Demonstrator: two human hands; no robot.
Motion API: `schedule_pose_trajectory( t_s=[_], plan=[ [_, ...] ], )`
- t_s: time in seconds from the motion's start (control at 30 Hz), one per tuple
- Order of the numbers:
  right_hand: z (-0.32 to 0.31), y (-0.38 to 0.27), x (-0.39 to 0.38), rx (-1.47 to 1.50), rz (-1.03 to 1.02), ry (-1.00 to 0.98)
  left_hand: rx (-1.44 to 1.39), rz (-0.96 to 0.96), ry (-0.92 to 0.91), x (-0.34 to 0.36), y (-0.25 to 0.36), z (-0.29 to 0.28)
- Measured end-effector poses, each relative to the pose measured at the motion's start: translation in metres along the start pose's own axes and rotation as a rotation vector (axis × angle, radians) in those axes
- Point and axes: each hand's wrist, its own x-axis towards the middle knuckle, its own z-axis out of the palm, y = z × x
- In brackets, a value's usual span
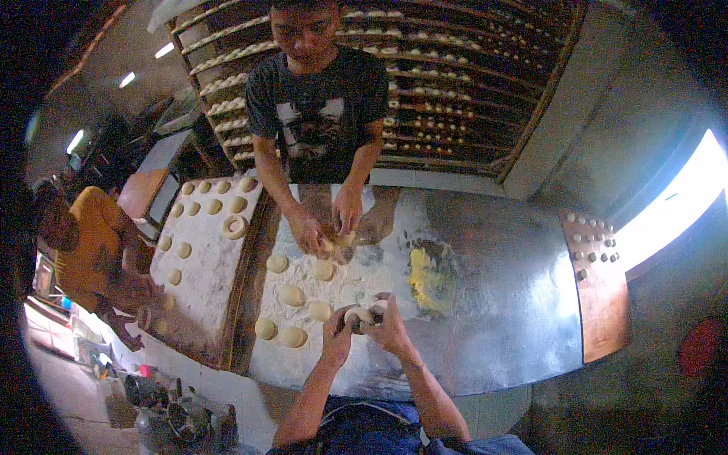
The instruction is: The person shapes dough balls into ring-shaped pastries by hand and places them on a wooden board. Two coworkers also shape dough at the same table, and the finished rings are arranged in rows on the board.
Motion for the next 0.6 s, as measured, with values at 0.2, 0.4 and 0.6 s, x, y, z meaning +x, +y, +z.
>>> schedule_pose_trajectory(
  t_s=[0.2,0.4,0.6],
  plan=[
    [-0.028,0.015,-0.004,0.573,0.174,-0.360,-0.342,-0.177,-0.183,-0.029,0.004,0.003],
    [-0.008,0.042,0.001,0.396,0.314,-0.162,-0.605,-0.020,-0.062,-0.032,0.009,0.010],
    [0.019,0.066,-0.029,-0.117,-0.114,0.053,0.639,0.216,0.138,-0.037,-0.001,0.014]
  ],
)
